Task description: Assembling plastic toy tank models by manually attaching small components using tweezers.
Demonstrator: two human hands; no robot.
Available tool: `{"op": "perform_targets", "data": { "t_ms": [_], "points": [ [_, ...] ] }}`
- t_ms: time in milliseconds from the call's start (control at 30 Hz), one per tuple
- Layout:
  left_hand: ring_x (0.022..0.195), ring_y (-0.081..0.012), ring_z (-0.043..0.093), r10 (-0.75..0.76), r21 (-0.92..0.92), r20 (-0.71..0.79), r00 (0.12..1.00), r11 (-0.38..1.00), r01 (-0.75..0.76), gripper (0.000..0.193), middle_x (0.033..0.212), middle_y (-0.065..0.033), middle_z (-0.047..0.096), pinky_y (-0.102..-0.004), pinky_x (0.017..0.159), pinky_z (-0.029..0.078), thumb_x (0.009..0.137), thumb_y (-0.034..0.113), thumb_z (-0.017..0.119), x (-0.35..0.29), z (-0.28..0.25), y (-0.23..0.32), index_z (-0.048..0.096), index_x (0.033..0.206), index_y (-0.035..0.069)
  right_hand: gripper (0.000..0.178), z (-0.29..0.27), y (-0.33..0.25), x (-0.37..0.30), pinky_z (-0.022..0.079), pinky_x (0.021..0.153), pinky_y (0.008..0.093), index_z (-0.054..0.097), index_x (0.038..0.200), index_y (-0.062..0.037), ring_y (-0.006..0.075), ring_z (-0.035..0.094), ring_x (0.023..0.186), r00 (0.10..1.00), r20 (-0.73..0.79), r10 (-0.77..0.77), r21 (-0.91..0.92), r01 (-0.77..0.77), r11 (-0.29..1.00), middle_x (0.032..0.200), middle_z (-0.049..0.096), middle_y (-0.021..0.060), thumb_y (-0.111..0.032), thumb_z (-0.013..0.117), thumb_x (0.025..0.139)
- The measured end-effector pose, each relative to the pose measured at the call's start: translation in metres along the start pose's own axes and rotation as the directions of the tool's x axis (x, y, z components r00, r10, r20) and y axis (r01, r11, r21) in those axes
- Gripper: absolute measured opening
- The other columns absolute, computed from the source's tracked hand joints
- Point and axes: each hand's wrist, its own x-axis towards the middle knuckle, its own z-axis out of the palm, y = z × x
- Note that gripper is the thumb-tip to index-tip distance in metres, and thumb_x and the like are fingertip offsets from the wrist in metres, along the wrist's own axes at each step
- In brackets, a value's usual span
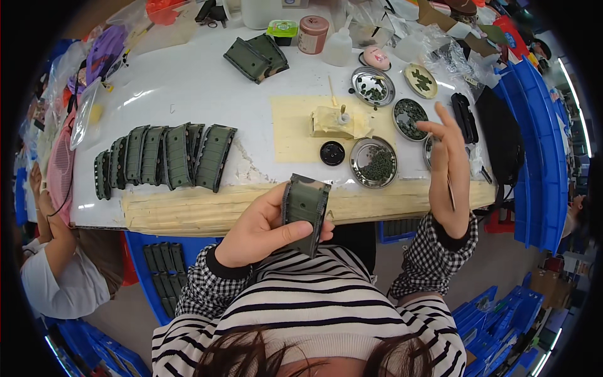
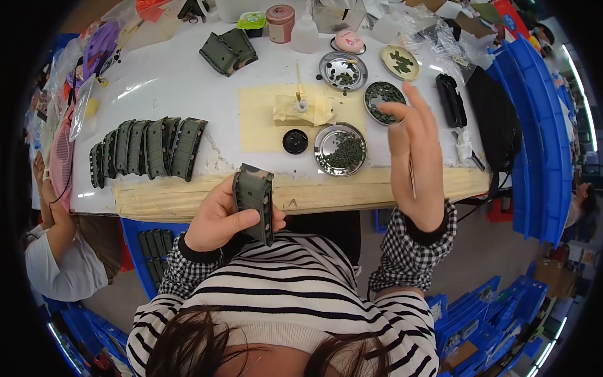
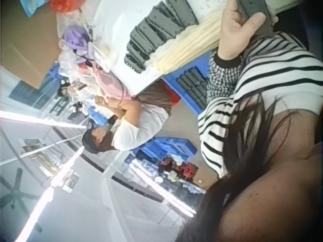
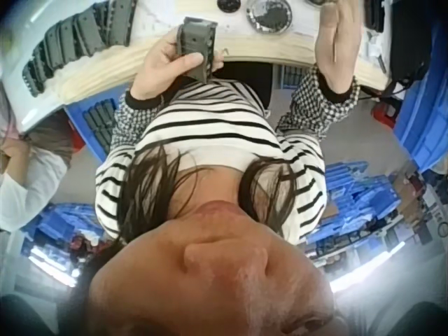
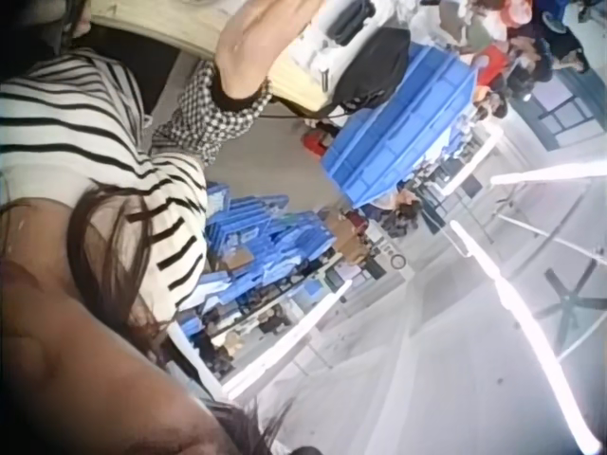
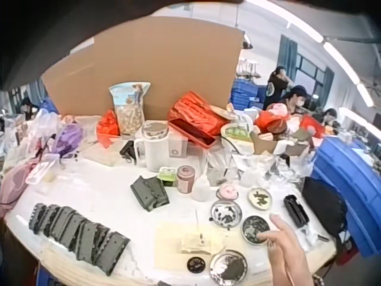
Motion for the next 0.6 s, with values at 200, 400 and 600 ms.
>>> {"op": "perform_targets", "data": {
  "t_ms": [200, 400, 600],
  "points": [
    [0.106, -0.0165, 0.061, 0.156, 0.203, -0.141, 0.978, 0.971, -0.125, 0.039, 0.113, -0.0119, 0.063, -0.0304, 0.094, 0.048, 0.096, 0.000, 0.052, 0.007, 0.004, -0.006, 0.040, 0.132, -0.003, 0.017, 0.013, 0.064, 0.026, 0.045, 0.065, 0.0355, 0.064, 0.092, 0.0035, 0.0255, 0.061, 0.073, 0.995, -0.026, 0.095, -0.297, -0.098, 0.950, 0.081, 0.061, 0.0148, -0.013, 0.064, 0.088],
    [0.108, -0.0217, 0.062, 0.220, 0.330, -0.121, 0.968, 0.929, -0.170, 0.042, 0.113, -0.0169, 0.064, -0.0350, 0.094, 0.050, 0.096, 0.000, 0.051, 0.005, 0.002, -0.006, 0.037, 0.135, -0.001, 0.019, 0.020, 0.079, 0.036, 0.047, 0.065, 0.0369, 0.066, 0.089, 0.0013, 0.0311, 0.062, 0.074, 0.987, 0.049, 0.152, -0.349, -0.126, 0.929, 0.082, 0.064, 0.0164, -0.015, 0.071, 0.081],
    [0.109, -0.0221, 0.062, 0.239, 0.320, -0.146, 0.960, 0.930, -0.183, 0.041, 0.114, -0.0170, 0.063, -0.0341, 0.095, 0.049, 0.096, 0.001, 0.053, 0.005, 0.002, -0.006, 0.038, 0.134, -0.002, 0.012, 0.022, 0.078, 0.037, 0.048, 0.067, 0.0388, 0.060, 0.092, 0.0019, 0.0338, 0.064, 0.076, 0.993, 0.059, 0.098, -0.343, -0.072, 0.937, 0.084, 0.066, 0.0184, -0.007, 0.065, 0.085]
  ]
}}
